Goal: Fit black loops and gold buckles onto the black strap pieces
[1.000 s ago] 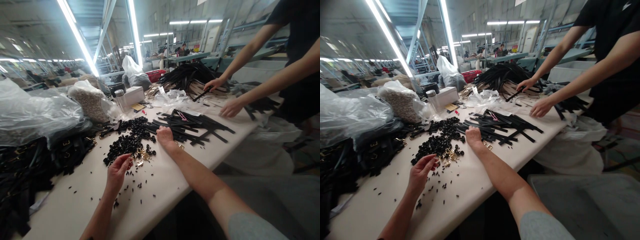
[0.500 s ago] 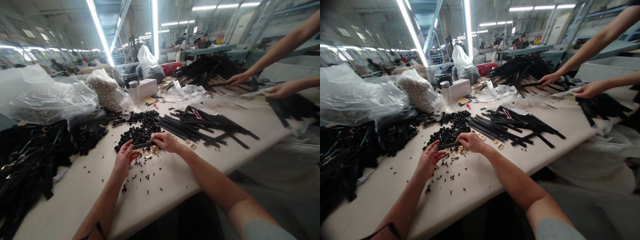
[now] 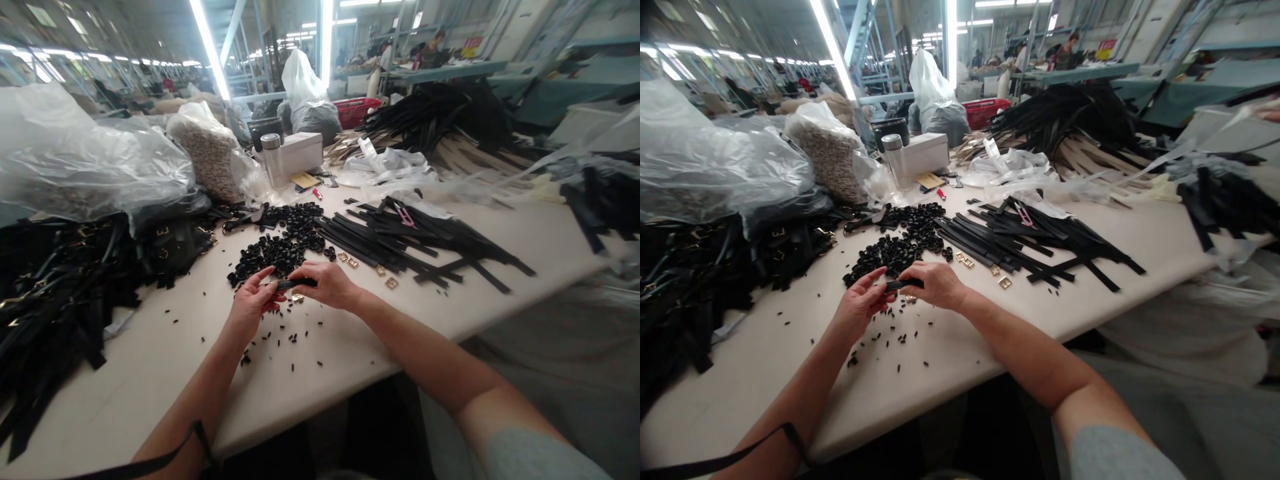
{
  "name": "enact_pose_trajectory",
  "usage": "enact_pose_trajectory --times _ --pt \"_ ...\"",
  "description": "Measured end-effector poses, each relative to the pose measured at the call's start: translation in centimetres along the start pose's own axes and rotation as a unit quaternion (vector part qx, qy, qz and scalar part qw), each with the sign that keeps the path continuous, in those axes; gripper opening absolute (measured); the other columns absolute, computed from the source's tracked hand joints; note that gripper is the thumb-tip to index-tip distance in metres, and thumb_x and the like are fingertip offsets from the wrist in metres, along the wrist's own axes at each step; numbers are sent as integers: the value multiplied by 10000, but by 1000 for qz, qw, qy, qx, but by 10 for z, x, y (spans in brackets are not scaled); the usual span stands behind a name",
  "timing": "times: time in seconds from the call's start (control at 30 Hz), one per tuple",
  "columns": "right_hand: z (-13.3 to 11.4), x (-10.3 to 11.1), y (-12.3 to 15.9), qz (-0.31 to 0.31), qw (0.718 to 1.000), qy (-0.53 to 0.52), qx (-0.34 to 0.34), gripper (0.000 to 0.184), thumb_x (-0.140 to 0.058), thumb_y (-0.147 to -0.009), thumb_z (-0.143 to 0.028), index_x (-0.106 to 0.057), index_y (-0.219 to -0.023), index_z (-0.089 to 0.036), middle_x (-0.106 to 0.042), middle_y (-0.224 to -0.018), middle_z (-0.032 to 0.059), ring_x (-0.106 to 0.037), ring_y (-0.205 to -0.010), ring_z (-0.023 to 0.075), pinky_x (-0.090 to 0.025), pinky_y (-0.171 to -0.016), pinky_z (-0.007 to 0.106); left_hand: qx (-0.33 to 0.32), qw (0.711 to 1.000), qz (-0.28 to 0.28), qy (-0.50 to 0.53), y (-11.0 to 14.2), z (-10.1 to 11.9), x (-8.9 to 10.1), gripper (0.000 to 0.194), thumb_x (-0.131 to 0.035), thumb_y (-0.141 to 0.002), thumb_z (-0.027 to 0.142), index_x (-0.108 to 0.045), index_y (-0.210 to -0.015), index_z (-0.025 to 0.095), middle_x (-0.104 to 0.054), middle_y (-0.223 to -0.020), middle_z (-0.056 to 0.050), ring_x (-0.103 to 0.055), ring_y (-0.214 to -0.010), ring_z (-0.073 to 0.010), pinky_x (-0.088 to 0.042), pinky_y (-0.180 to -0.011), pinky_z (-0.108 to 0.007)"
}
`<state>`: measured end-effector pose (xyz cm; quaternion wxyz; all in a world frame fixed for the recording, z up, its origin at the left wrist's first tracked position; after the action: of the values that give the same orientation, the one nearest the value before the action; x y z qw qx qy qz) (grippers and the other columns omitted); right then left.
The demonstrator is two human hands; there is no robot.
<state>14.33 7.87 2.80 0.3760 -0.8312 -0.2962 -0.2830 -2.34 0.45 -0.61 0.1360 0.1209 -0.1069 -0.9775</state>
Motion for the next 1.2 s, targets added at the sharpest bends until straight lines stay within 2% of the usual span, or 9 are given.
enact_pose_trajectory --times 0.27,0.47,0.57,0.7,0.8,0.93,1.03,1.1,1.2 --pt "4 -12 0 28 999 -25 -4 93 -690 -792 -241 -696 -865 -185 -676 -791 15 -593 -705 117 -413 -645 218 -26 1000 -3 -13 2 0 -2 701 -763 -692 358 -502 -1321 192 -702 -789 -26 -690 -688 -157 -499 -580 -205" --pt "0 -12 0 28 999 -27 31 82 -627 -837 -229 -679 -800 -178 -669 -752 10 -580 -676 106 -400 -629 209 -91 990 -30 -107 6 3 -5 440 -734 -726 368 -653 -1117 183 -701 -856 -51 -673 -738 -173 -509 -634 -252" --pt "-2 -12 2 22 999 -8 35 100 -617 -843 -233 -672 -782 -176 -656 -738 7 -563 -656 101 -383 -612 205 -147 967 -35 -206 7 4 -5 293 -724 -745 356 -699 -977 179 -689 -830 -45 -620 -663 -143 -477 -581 -239" --pt "-4 -12 2 3 1000 5 28 98 -618 -844 -241 -671 -795 -174 -641 -735 6 -554 -664 103 -370 -615 205 -244 913 -21 -325 11 11 -7 170 -672 -799 327 -713 -906 201 -673 -839 -37 -596 -708 -143 -465 -617 -240" --pt "-7 -14 2 -15 999 0 29 94 -616 -841 -232 -665 -788 -172 -642 -743 7 -557 -674 105 -372 -627 208 -282 893 -9 -351 15 19 -13 126 -653 -809 311 -718 -851 212 -666 -814 -29 -596 -737 -156 -468 -678 -259" --pt "-5 -13 0 -29 999 8 25 81 -616 -837 -225 -662 -788 -180 -650 -761 9 -562 -686 110 -366 -625 211 -289 911 33 -293 20 32 -12 110 -677 -776 311 -726 -739 219 -668 -851 -47 -609 -813 -191 -472 -787 -299" --pt "5 -1 -2 7 999 39 -11 63 -631 -822 -213 -661 -777 -180 -651 -767 15 -559 -689 117 -355 -616 220 -296 926 58 -226 23 39 1 125 -718 -735 330 -708 -668 224 -661 -846 -51 -604 -813 -203 -477 -778 -313" --pt "9 9 -3 41 998 45 -25 75 -638 -819 -217 -653 -759 -174 -645 -754 17 -552 -686 118 -356 -622 225 -273 944 2 -182 23 37 6 277 -692 -752 405 -647 -557 214 -631 -703 -47 -587 -691 -191 -481 -696 -315" --pt "7 16 -3 56 998 6 -2 88 -636 -826 -221 -649 -757 -168 -639 -738 12 -542 -665 106 -367 -626 218 -194 964 -70 -166 20 28 8 508 -522 -842 555 -591 -491 194 -588 -575 -61 -563 -577 -173 -471 -610 -308"
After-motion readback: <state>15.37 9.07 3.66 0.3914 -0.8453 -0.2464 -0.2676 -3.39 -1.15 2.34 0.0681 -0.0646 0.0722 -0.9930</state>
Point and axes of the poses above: each hand's wrist, its own y-axis away from the middle knuckle, its own x-axis out of the back of the hand, z = x × y, the point moved 4 cm from there along -y, towards the middle knuckle
